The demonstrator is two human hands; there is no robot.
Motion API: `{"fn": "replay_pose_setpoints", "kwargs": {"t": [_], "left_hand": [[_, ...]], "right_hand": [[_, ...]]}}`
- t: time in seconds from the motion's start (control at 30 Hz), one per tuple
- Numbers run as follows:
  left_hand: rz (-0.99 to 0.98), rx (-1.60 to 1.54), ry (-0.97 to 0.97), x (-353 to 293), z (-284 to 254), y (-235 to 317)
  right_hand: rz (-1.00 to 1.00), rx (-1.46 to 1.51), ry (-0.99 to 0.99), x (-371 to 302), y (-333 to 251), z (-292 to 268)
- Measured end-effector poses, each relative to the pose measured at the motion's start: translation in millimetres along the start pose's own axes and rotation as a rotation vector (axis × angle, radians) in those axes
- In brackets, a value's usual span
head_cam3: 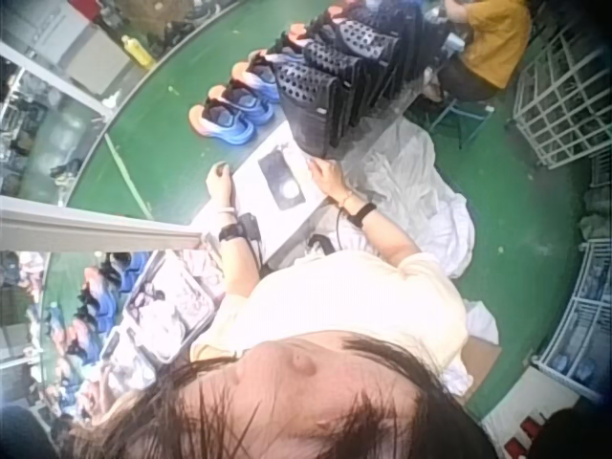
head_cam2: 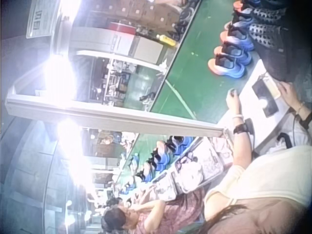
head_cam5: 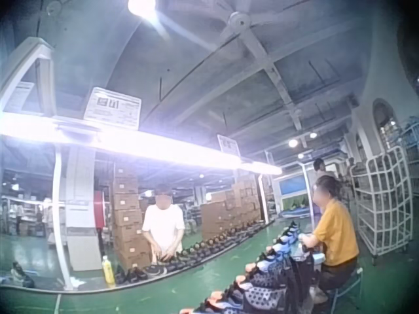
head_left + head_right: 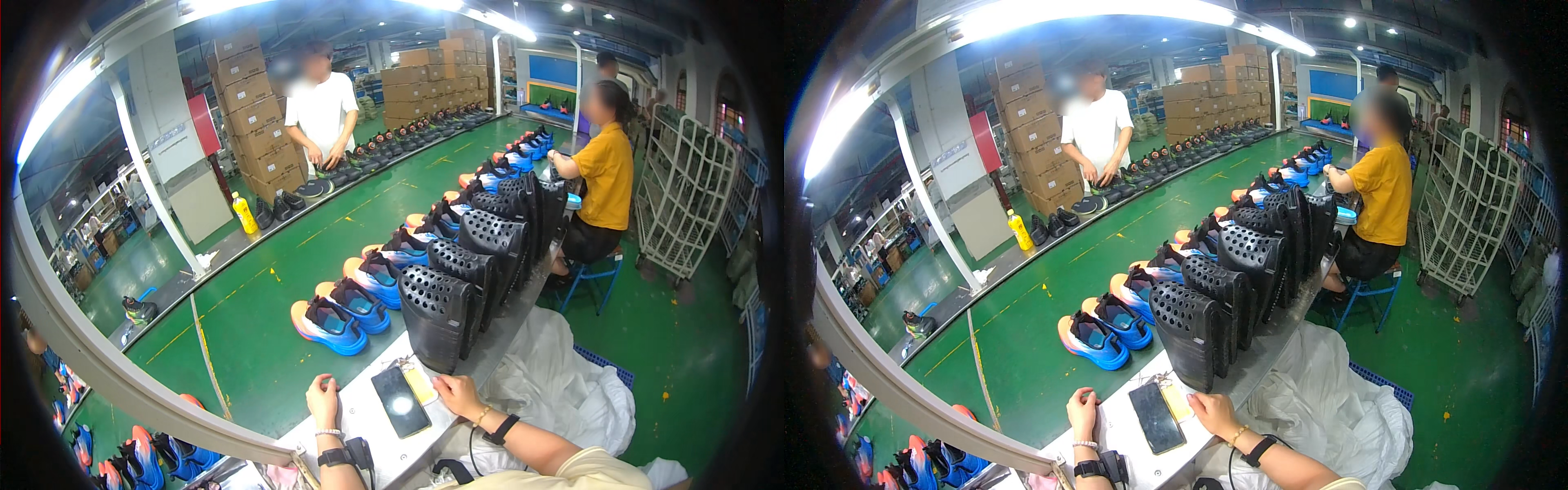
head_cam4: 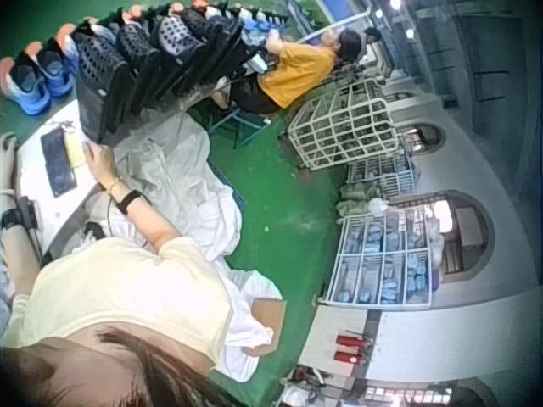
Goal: Assembling shoe components on a production line in a factory.
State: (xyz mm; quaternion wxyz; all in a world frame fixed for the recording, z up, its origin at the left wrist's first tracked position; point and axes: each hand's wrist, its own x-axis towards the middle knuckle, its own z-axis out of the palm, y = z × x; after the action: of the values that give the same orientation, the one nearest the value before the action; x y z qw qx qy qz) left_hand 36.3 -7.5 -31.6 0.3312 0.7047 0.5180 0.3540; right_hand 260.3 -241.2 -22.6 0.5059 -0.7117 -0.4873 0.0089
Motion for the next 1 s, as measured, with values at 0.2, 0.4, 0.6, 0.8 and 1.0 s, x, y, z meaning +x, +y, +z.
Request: {"fn": "replay_pose_setpoints", "kwargs": {"t": [0.2, 0.4, 0.6, 0.8, 1.0], "left_hand": [[-0.013, 0.001, -0.007, 1.5, 0.8, -0.4], [-0.050, 0.001, -0.023, 1.1, 0.8, 0.3], [-0.052, -0.010, -0.019, -0.6, 1.2, 0.4], [-0.050, -0.014, -0.017, 0.8, -0.2, 1.8], [-0.051, 0.000, -0.026, 1.2, -0.1, 3.3]], "right_hand": [[0.004, 0.005, 0.003, 1.2, -0.3, -0.3], [0.008, 0.011, 0.002, 0.6, 2.1, -0.1], [0.018, 0.019, -0.001, -1.1, 1.7, -0.5], [0.008, 0.008, -0.007, 1.0, 0.9, -1.4], [0.008, 0.010, 0.000, 1.6, 2.4, -0.2]]}}
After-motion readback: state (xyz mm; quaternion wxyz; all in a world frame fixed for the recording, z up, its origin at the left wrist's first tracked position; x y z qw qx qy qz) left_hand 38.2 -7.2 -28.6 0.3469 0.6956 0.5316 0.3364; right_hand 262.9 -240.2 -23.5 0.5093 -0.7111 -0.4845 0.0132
